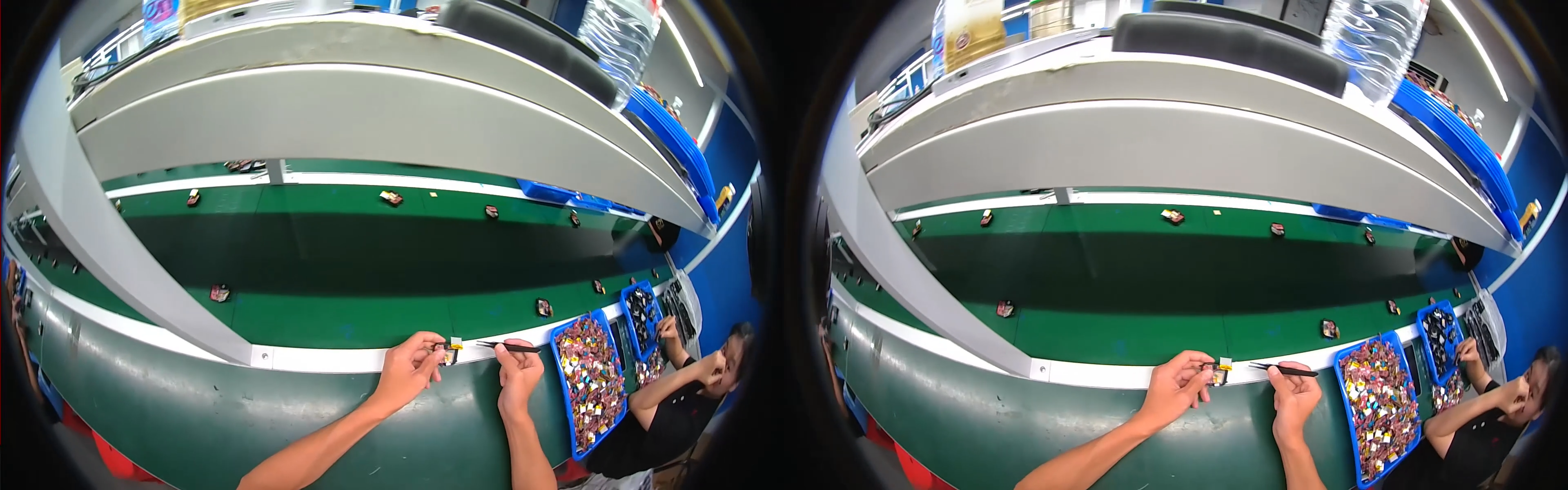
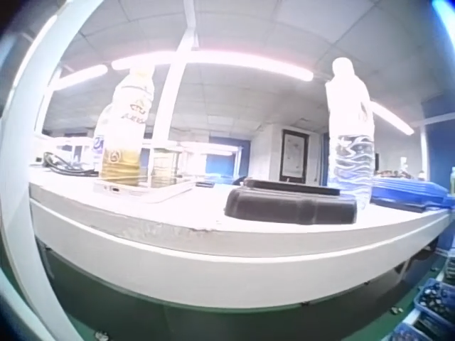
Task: Assembling or inspecting small electronic or mechanical components on a factory production line using tweezers.
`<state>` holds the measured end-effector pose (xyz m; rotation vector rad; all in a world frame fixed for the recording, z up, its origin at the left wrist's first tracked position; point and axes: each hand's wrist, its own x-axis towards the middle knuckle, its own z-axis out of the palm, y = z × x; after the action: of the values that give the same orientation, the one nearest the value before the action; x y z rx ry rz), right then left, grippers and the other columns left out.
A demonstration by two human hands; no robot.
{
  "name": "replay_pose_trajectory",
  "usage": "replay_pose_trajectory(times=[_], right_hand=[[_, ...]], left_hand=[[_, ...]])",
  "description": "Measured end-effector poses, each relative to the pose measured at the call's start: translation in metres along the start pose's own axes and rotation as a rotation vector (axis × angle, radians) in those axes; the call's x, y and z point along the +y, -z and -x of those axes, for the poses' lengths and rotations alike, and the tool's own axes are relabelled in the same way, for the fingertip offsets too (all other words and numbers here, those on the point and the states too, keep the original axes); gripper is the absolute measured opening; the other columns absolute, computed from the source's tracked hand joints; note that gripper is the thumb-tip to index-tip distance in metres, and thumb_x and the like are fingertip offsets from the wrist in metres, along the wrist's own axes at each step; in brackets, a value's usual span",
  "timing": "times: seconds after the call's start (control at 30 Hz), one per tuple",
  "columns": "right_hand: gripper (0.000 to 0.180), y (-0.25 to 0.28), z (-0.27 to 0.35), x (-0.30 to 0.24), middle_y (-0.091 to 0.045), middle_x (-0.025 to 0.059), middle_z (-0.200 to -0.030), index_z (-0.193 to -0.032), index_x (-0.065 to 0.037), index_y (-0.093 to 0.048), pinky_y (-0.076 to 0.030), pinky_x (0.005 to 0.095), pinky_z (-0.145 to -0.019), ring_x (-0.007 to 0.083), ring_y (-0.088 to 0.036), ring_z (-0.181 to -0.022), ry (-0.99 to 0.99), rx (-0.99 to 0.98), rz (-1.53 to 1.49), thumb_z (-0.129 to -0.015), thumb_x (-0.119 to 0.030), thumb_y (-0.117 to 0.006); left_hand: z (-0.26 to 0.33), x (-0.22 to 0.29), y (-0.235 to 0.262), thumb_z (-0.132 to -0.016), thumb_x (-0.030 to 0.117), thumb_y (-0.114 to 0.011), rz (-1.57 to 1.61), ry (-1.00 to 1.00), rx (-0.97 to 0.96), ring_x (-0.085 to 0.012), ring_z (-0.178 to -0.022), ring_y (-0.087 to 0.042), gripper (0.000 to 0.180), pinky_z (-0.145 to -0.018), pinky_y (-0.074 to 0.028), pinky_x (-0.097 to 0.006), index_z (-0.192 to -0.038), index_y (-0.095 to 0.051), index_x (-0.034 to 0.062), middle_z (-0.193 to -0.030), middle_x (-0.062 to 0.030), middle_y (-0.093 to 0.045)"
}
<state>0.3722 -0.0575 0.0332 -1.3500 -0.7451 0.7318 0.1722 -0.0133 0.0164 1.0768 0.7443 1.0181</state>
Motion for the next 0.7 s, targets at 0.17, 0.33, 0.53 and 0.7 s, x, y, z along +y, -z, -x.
replay_pose_trajectory(times=[0.17,0.33,0.53,0.7], right_hand=[[0.021,0.005,-0.01,0.002,-0.064,0.0007,-0.077,-0.099,0.001,-0.063,-0.025,0.0206,-0.04,0.0011,-0.043,-0.051,0.004,-0.01,-0.03,-0.084,0.0,-0.077],[0.019,0.005,-0.005,0.0,-0.064,0.0012,-0.078,-0.098,0.003,-0.064,-0.031,0.0188,-0.046,0.0011,-0.048,-0.057,0.049,-0.029,-0.054,-0.083,0.005,-0.076],[0.016,0.004,0.006,-0.006,-0.063,-0.0016,-0.072,-0.095,0.003,-0.066,-0.031,0.0174,-0.049,-0.0013,-0.045,-0.056,0.07,-0.148,-0.073,-0.083,0.006,-0.076],[0.015,-0.001,0.024,-0.007,-0.064,-0.001,-0.071,-0.089,0.001,-0.066,-0.03,0.0169,-0.046,-0.0021,-0.045,-0.052,0.163,-0.282,0.107,-0.081,0.005,-0.078]], left_hand=[[-0.008,-0.005,-0.006,-0.098,0.008,-0.061,-0.019,-0.043,0.067,-0.0083,-0.061,-0.061,0.019,-0.048,-0.046,-0.022,-0.114,-0.06,-0.0024,-0.089,-0.0081,-0.07],[-0.008,-0.005,-0.007,-0.098,0.007,-0.06,-0.071,-0.037,0.089,-0.0087,-0.06,-0.061,0.019,-0.047,-0.046,-0.021,-0.115,-0.06,-0.0024,-0.091,-0.0107,-0.07],[-0.007,-0.007,-0.007,-0.098,0.005,-0.06,-0.086,-0.027,0.092,-0.0097,-0.06,-0.061,0.019,-0.046,-0.046,-0.022,-0.114,-0.06,-0.0034,-0.095,-0.0121,-0.071],[-0.007,-0.008,-0.01,-0.097,0.004,-0.061,-0.089,-0.029,0.066,-0.0097,-0.06,-0.061,0.019,-0.046,-0.047,-0.023,-0.114,-0.061,-0.0041,-0.096,-0.0125,-0.071]])
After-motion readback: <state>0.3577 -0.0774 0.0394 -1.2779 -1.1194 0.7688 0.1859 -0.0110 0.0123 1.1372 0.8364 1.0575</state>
